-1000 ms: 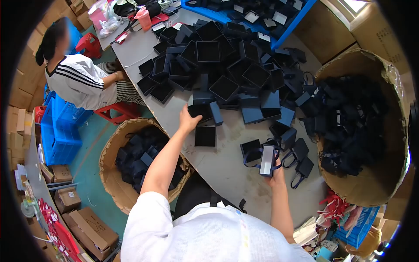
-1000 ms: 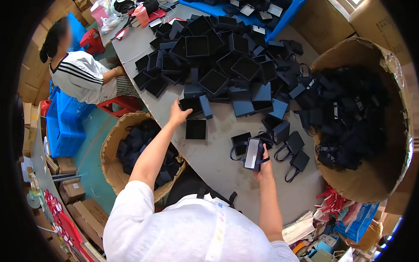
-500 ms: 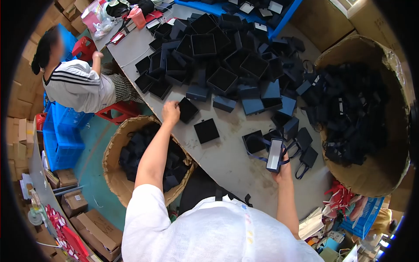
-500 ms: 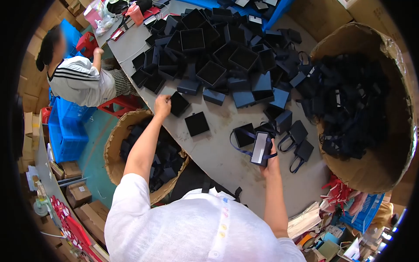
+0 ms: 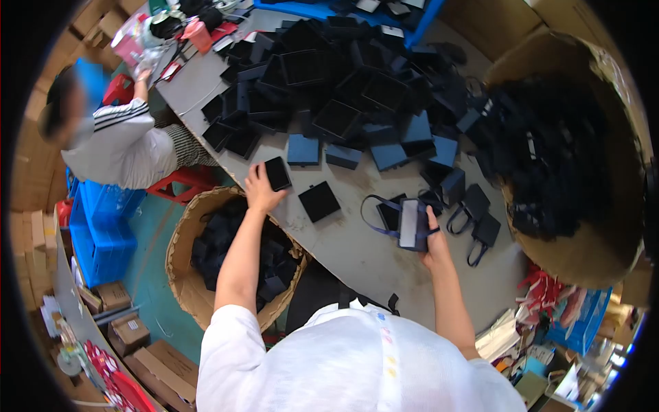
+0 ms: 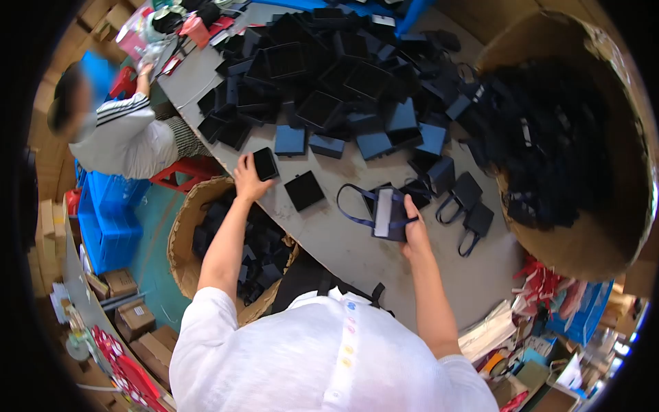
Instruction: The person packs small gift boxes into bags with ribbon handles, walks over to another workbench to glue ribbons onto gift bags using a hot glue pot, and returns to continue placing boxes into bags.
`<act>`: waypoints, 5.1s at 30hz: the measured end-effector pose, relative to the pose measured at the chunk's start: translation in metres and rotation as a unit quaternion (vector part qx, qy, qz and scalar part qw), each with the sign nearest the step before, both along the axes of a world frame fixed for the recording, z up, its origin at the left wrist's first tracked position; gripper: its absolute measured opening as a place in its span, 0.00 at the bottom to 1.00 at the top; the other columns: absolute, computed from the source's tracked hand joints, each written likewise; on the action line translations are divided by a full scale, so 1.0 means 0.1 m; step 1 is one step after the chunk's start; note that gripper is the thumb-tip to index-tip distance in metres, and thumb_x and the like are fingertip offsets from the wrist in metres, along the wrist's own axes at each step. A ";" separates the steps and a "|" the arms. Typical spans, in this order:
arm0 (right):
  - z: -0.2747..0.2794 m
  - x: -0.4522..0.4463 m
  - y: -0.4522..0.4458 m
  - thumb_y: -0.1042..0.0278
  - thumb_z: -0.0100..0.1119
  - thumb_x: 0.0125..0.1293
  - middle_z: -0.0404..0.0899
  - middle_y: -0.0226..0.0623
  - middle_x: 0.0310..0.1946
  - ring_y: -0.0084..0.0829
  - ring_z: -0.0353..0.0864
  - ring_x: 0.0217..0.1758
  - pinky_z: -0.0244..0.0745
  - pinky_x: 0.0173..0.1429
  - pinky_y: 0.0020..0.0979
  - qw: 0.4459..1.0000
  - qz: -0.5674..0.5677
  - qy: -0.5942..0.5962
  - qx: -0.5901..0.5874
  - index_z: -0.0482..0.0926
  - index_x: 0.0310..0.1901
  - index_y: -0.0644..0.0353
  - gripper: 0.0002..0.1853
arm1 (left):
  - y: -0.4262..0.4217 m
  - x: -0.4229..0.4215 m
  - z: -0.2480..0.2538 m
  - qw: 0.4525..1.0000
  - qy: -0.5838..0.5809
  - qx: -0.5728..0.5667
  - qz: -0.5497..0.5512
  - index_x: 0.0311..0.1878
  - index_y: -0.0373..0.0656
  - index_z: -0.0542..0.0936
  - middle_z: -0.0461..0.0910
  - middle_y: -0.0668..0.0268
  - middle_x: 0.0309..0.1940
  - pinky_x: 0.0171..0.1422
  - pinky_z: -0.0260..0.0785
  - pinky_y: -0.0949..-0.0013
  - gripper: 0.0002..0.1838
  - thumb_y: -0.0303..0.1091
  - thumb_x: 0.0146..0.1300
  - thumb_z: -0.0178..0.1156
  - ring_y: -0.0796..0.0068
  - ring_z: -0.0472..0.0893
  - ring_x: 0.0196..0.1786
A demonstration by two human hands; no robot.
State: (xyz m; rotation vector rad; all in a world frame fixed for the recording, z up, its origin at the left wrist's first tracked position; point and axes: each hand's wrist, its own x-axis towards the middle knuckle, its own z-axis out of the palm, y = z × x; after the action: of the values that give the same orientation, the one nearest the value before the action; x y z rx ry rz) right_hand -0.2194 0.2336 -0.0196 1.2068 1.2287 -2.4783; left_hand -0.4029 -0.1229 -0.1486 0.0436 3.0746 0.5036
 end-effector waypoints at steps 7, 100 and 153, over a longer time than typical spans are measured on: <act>-0.23 0.01 0.04 0.48 0.55 0.66 0.79 0.35 0.46 0.28 0.81 0.44 0.77 0.49 0.30 0.996 0.002 0.033 0.078 0.72 0.55 0.63 0.26 | 0.35 0.34 0.81 0.949 0.053 0.308 -0.027 0.60 0.38 0.63 0.64 0.52 0.54 0.64 0.61 0.60 0.45 0.33 0.33 0.70 0.51 0.66 0.58; -0.10 0.29 0.19 0.48 0.47 0.71 0.77 0.29 0.44 0.22 0.77 0.46 0.72 0.51 0.26 0.987 0.018 0.045 0.154 0.72 0.53 0.58 0.21 | 0.77 0.18 0.52 0.871 -0.139 -0.077 -0.464 0.73 0.62 0.50 0.46 0.62 0.73 0.64 0.65 0.52 0.59 0.25 0.34 0.68 0.45 0.58 0.68; 0.13 0.76 -0.06 0.61 0.56 0.66 0.72 0.25 0.30 0.18 0.68 0.34 0.65 0.41 0.21 0.903 0.201 0.086 0.370 0.76 0.45 0.58 0.11 | 0.87 1.33 0.03 0.936 0.014 0.160 -0.312 0.52 0.56 0.78 0.52 0.56 0.70 0.71 0.41 0.37 0.29 0.34 0.40 0.70 0.42 0.48 0.71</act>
State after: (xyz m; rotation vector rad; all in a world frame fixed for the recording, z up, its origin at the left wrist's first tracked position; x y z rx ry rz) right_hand -0.1434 0.2277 -0.0064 0.7091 2.3191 -1.8768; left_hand -0.2700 -0.0355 -0.1458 0.9929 2.7278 0.9308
